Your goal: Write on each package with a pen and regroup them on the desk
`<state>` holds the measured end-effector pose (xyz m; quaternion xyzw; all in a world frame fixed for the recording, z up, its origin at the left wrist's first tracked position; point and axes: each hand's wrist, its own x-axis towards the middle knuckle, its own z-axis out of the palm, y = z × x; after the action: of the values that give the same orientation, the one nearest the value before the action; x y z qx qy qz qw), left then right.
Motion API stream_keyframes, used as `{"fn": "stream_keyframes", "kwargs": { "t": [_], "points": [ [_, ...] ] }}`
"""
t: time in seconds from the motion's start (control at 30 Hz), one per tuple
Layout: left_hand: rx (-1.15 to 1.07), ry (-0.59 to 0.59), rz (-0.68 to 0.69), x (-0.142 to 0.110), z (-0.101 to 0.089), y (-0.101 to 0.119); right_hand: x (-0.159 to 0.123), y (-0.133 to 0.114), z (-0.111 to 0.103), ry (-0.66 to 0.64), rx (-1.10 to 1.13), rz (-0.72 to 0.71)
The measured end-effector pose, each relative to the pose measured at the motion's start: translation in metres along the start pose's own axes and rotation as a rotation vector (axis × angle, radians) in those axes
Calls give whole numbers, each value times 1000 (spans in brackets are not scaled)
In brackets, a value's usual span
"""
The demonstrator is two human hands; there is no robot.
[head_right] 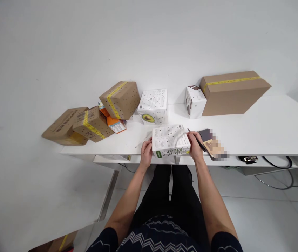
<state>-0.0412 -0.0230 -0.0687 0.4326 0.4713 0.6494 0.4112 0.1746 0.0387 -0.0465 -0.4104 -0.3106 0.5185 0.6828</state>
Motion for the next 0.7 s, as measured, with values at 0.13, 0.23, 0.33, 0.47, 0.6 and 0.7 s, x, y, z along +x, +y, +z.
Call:
{"fn": "stream_keyframes", "kwargs": {
  "t": [0.13,0.23,0.33,0.47,0.6,0.7],
  "points": [
    [37,11,-1,7,2,-2,4,12,-4,-59,-15,33],
    [40,29,26,8,3,-1,3,16,-5,-38,10,47],
    [41,34,57,8,2,0,4,11,-3,24,6,70],
    [95,28,66,8,0,0,9,-10,7,105,-54,-100],
    [245,12,110,9,-2,0,14,-36,30,-20,-113,-211],
    [348,-3,168,9,-3,0,17,-47,49,-149,-247,-176]
  ]
}}
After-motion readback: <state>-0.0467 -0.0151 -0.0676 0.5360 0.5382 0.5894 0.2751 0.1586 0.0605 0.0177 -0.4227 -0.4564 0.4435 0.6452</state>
